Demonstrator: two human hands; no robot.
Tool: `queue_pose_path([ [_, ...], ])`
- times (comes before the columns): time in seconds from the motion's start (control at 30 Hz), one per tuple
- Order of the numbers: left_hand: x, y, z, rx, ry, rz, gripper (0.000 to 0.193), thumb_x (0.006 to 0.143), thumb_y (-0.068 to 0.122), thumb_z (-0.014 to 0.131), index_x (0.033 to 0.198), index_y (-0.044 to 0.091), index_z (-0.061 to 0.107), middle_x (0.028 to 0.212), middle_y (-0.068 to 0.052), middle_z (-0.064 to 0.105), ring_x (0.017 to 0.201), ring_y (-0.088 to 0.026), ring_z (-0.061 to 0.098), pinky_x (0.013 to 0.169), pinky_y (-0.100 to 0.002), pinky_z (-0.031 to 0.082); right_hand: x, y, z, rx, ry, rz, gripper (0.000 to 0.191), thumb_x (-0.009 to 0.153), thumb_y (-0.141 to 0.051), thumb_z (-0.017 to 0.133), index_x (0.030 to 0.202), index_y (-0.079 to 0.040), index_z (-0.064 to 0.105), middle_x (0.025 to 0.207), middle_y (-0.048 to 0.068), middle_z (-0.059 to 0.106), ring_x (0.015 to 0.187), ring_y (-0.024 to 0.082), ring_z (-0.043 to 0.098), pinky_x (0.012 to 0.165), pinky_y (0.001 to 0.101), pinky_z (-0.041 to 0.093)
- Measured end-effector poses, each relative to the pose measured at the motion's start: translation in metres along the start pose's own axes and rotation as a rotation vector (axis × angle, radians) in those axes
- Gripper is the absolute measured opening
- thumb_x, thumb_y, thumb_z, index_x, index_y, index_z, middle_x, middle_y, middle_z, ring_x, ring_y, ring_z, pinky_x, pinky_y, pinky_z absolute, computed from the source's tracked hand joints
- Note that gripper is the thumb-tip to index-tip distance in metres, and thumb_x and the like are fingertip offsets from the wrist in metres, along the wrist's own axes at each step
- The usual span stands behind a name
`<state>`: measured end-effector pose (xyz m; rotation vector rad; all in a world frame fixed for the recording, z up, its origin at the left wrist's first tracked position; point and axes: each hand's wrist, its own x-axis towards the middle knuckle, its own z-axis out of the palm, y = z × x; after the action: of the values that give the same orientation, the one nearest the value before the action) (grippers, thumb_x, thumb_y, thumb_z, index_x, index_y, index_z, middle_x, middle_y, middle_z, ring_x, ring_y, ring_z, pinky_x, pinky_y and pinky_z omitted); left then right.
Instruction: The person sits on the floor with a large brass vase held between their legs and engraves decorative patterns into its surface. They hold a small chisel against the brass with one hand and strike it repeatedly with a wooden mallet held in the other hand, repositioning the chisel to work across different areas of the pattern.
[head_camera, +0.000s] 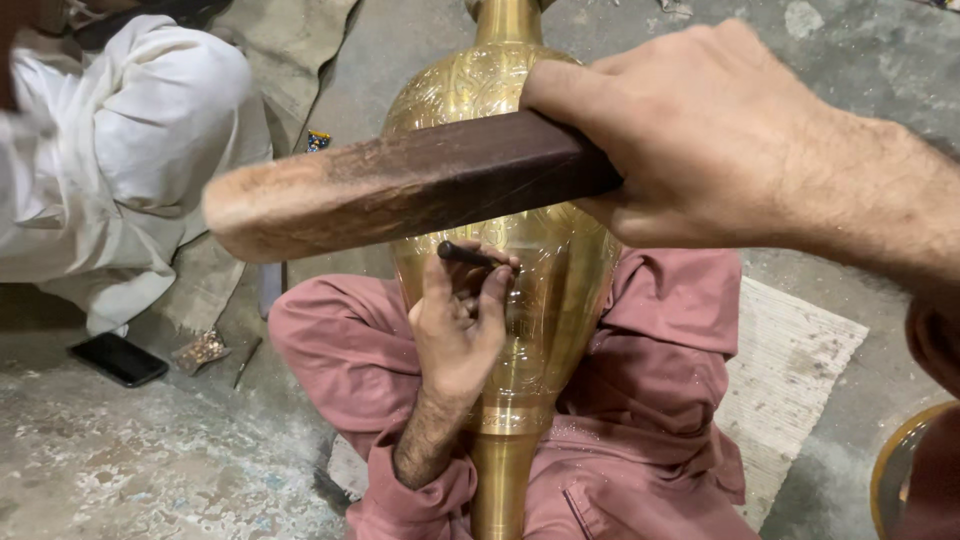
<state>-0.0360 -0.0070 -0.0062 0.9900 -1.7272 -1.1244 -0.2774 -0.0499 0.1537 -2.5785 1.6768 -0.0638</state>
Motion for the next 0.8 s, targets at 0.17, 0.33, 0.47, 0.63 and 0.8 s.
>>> queue_pose_path([
  [0.17, 0.0, -0.005, 0.0, 0.123, 0.015, -0.043, 0.022, 0.1, 0.002, 0.065, 0.119, -0.001, 0.056, 0.107, -0.012, 0.079, 0.094, -0.018, 0.081, 0.081, -0.029, 0.066, 0.007, -0.011, -0.008, -0.167, -0.468, 0.191, 0.024, 0.106, -0.034, 0.057, 0.117, -0.013, 0.053, 0.078, 0.003, 0.061, 0.055, 0.015, 0.063, 0.048, 0.035, 0.057],
  [0.33, -0.004, -0.008, 0.002, 0.148, 0.058, -0.176, 0.027, 0.096, 0.005, 0.069, 0.12, -0.001, 0.057, 0.102, -0.011, 0.081, 0.086, -0.017, 0.081, 0.075, -0.028, 0.065, 0.013, -0.016, -0.02, -0.26, -0.454, 0.114, 0.014, 0.107, -0.025, 0.054, 0.115, -0.013, 0.052, 0.075, 0.001, 0.062, 0.055, 0.014, 0.062, 0.048, 0.0357, 0.056],
  [0.47, -0.005, -0.01, 0.005, 0.119, 0.082, -0.057, 0.022, 0.098, 0.001, 0.071, 0.117, -0.001, 0.061, 0.107, -0.013, 0.081, 0.094, -0.018, 0.082, 0.082, -0.029, 0.066, 0.011, -0.017, -0.02, -0.309, -0.432, 0.099, 0.016, 0.108, -0.027, 0.052, 0.115, -0.013, 0.052, 0.072, 0.002, 0.063, 0.056, 0.014, 0.063, 0.051, 0.0371, 0.055],
  [0.63, -0.007, -0.008, 0.004, -0.006, 0.117, -0.169, 0.028, 0.091, 0.0, 0.072, 0.115, -0.005, 0.06, 0.103, -0.014, 0.078, 0.09, -0.017, 0.077, 0.078, -0.029, 0.064, 0.007, -0.018, -0.012, -0.251, -0.336, 0.058, 0.018, 0.105, -0.028, 0.054, 0.113, -0.012, 0.054, 0.069, 0.003, 0.062, 0.054, 0.017, 0.064, 0.053, 0.0406, 0.055],
  [0.8, -0.008, -0.005, -0.001, -0.104, 0.066, -0.075, 0.039, 0.081, -0.007, 0.055, 0.12, -0.006, 0.054, 0.105, -0.012, 0.075, 0.096, -0.013, 0.075, 0.084, -0.025, 0.062, 0.003, -0.02, -0.005, -0.151, -0.254, 0.044, 0.014, 0.108, -0.025, 0.055, 0.116, -0.013, 0.055, 0.069, 0.003, 0.064, 0.052, 0.018, 0.064, 0.045, 0.0419, 0.056],
])
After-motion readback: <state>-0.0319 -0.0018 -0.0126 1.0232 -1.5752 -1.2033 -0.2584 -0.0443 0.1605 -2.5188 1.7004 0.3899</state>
